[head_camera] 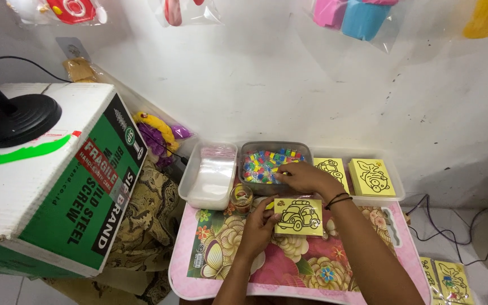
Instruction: The person places a sticker card into a small plastic bag by hand and then organizes multiple packaged sticker cards on the floor.
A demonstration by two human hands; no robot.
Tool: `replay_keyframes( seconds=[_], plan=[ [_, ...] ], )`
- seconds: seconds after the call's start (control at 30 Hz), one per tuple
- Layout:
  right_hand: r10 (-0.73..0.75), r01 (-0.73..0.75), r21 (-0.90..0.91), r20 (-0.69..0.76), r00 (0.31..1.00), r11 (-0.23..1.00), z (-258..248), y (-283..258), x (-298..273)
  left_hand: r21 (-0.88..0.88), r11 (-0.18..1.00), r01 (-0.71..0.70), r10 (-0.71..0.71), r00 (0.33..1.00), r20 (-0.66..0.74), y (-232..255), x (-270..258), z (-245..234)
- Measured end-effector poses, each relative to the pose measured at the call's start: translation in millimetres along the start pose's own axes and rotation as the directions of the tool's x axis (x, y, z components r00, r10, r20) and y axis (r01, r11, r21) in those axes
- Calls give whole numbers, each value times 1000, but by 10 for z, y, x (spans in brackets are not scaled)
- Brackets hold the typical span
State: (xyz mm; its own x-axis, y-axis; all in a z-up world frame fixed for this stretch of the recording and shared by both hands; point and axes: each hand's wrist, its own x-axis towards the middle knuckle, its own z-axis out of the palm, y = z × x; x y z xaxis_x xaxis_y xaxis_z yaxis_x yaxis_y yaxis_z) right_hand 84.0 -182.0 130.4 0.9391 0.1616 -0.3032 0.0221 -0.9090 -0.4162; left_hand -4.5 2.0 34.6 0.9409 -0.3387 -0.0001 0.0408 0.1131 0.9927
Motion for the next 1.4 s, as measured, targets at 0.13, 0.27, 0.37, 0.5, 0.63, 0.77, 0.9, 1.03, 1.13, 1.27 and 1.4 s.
replay_keyframes(
  seconds=[0.13, 0.27, 0.37, 0.5, 0.63, 0.77, 0.9, 1.03, 1.13, 1.27, 1.4],
  plan=[
    [-10, 10, -48, 2, 1000, 999, -49, -3, -76, -21, 1000, -7, 7, 1000, 8, -3, -3, 0],
    [-8, 11, -73, 41, 999, 997, -109, 25, -142, -44, 999, 10, -10, 1000, 1, 1, -10, 6],
    [-37, 39, -100, 18, 999, 994, -171, 18, -224, -34, 999, 0, 0, 1000, -5, -65, 16, -4],
    [-98, 90, -91, -77, 992, 992, -206, 32, -304, 53, 998, -17, 19, 999, -27, -61, 17, 0],
    [-91, 89, -23, -117, 989, 996, -217, -9, -391, 48, 999, -10, 12, 1000, -25, -18, -2, 9],
    [-142, 163, 97, -198, 970, 982, -241, 26, -436, 8, 1000, -8, 8, 1000, -22, -33, 3, 5],
    [-100, 206, 442, -251, 963, 873, -302, 60, -592, 23, 999, -26, 27, 999, -19, -63, 15, 3],
    [-102, 260, 589, -288, 952, 765, -225, 322, -692, 47, 998, -32, 31, 999, 30, 7, -7, -16],
    [-116, 324, 681, -334, 936, 657, -130, 524, -765, 18, 1000, -25, 24, 999, 28, -74, 20, -26],
    [-67, 380, 735, -418, 906, 561, 52, 732, -880, 26, 999, -29, 28, 999, 26, -168, 47, -29],
    [23, 399, 761, -476, 879, 511, 210, 847, -1005, 34, 999, -19, 19, 1000, 3, -36, -2, 4]
  ],
)
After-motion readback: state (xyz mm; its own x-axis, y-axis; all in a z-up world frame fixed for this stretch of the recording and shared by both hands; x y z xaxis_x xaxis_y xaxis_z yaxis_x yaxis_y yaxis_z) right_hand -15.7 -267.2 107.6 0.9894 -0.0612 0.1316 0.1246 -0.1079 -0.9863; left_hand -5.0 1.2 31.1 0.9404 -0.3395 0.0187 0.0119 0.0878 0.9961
